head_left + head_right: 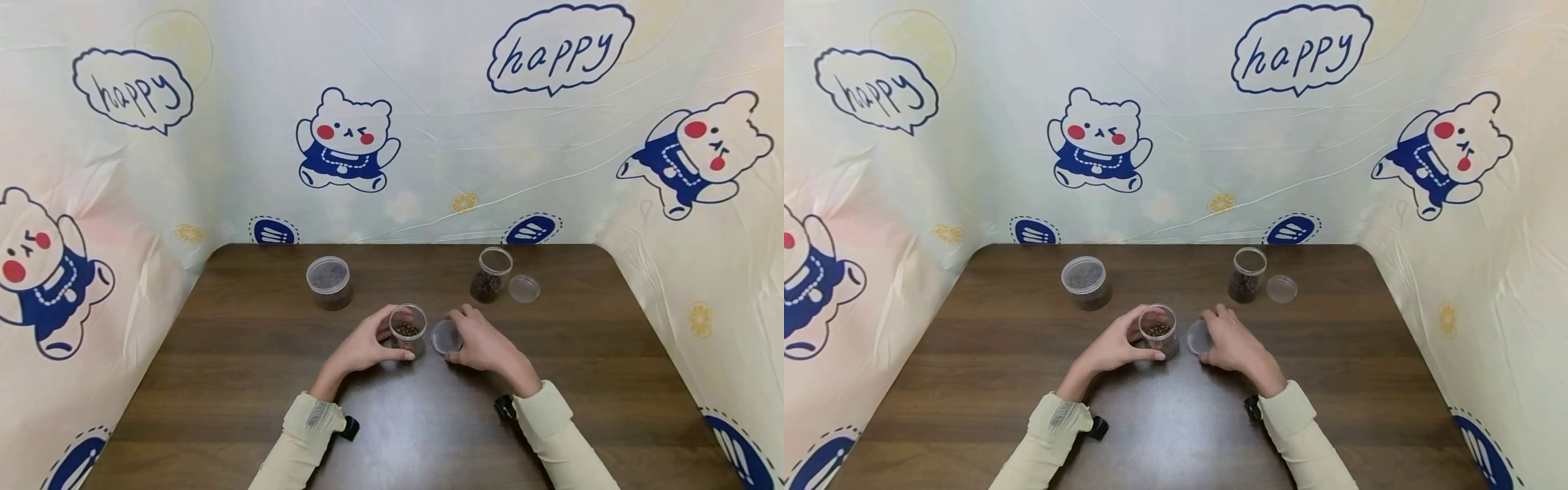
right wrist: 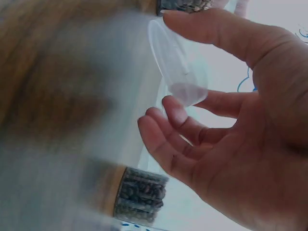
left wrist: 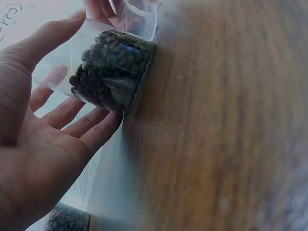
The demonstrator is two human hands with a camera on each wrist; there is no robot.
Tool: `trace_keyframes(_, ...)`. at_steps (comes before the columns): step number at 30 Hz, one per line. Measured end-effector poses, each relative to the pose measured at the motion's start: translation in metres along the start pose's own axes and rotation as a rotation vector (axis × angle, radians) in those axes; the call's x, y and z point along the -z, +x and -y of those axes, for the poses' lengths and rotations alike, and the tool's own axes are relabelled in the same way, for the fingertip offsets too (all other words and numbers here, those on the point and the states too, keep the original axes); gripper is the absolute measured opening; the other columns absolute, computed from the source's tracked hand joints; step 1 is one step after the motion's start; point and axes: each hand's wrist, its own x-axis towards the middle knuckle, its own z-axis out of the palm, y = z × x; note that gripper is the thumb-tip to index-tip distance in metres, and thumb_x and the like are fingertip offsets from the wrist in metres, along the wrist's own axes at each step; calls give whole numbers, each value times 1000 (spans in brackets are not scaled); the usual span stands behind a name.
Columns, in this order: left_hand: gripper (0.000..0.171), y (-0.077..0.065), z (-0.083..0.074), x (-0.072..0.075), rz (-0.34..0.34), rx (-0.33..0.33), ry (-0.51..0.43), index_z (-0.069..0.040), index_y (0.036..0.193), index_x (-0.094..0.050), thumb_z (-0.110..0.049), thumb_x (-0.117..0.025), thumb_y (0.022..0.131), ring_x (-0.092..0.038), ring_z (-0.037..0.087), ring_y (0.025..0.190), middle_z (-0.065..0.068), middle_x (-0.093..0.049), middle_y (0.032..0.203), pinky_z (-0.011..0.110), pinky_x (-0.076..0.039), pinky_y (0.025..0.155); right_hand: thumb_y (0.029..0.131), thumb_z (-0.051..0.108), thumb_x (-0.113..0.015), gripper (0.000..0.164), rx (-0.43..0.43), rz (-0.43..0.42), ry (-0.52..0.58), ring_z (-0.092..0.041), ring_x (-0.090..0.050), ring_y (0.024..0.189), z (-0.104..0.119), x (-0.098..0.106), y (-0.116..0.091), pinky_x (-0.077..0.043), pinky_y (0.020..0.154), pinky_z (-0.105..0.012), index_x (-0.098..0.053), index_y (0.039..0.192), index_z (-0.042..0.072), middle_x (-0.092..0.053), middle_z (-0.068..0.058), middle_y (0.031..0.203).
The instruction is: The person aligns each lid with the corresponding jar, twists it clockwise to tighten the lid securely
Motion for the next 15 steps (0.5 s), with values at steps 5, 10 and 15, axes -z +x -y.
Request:
trace_keyframes(5,77,0,2,0,3,2,-9,0,147,-51,-7,-91,81,-61,28,136,17,-60,144,40,-51,114,79,18,-89,68,25,5,-1,-30,-56,110,4,3,-2,-54,94,-44,-60,137,-4,-57,-17,119)
trace_keyframes(10,77,0,1,1,5,6,5,-2,148,-51,-9,-91,82,-61,29,136,17,-60,145,44,-50,115,81,16,-88,70,17,24,17,-30,-53,113,8,4,-2,-53,98,-45,-57,139,-7,-52,-16,119)
trace_keyframes(15,79,0,0,1,10,8,21,-3,149,-50,-11,-91,82,-60,28,137,16,-60,146,44,-49,116,81,15,-87,69,24,29,56,-30,-53,116,7,2,-1,-53,99,-47,-56,140,-5,-52,-18,125)
